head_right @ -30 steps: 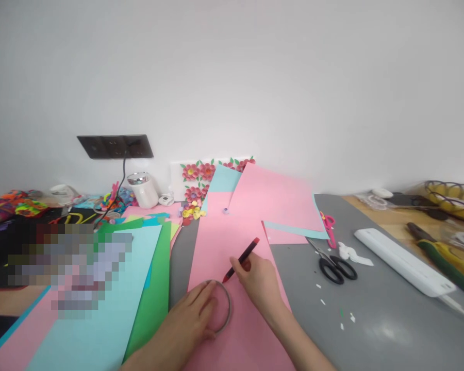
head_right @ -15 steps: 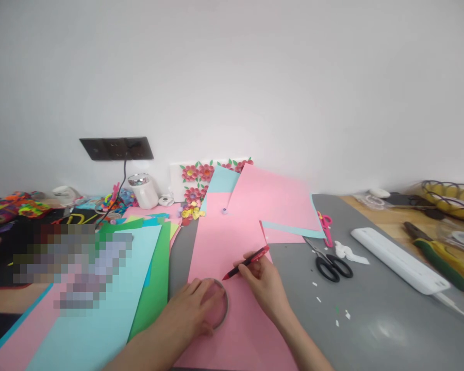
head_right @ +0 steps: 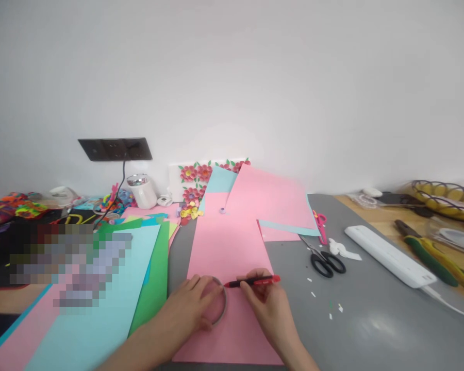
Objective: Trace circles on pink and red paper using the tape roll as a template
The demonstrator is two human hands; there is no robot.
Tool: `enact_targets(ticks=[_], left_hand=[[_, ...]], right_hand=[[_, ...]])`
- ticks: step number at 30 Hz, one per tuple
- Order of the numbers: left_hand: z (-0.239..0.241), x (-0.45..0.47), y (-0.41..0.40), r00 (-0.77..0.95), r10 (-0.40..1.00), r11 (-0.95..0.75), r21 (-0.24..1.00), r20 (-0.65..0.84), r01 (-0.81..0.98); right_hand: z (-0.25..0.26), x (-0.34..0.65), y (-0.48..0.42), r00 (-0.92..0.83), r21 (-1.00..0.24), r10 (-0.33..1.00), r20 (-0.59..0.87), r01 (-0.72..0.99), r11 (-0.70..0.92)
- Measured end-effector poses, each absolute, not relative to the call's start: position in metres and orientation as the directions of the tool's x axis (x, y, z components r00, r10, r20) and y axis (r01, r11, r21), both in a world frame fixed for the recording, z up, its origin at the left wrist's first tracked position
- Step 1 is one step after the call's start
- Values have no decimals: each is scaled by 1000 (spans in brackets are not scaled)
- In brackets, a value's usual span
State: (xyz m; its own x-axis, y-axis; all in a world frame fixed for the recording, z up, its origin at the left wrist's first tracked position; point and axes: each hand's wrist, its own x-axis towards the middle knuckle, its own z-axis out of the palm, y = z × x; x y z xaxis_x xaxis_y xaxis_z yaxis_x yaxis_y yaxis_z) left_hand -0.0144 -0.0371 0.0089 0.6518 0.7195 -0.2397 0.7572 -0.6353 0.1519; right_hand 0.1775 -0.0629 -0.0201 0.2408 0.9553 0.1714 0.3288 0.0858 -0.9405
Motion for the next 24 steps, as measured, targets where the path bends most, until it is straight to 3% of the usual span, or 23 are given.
enact_targets(ticks=[9,13,18,24], left_hand=[[11,-11,-36,639,737,-624,142,-223,769],[14,-9,-36,638,735,-624,138,-229,769],[26,-7,-38,636,731,-628,121,-248,769],[39,-4,-41,633,729,-626,118,-262,771]], right_hand=[[-42,163,-116,151,-954,964,217,240,178],[-52,147,-132,251,-921,911,328,298,250],[-58,135,-139,226,-879,880,419,344,330],[-64,132,-141,208,-871,878,431,349,345]])
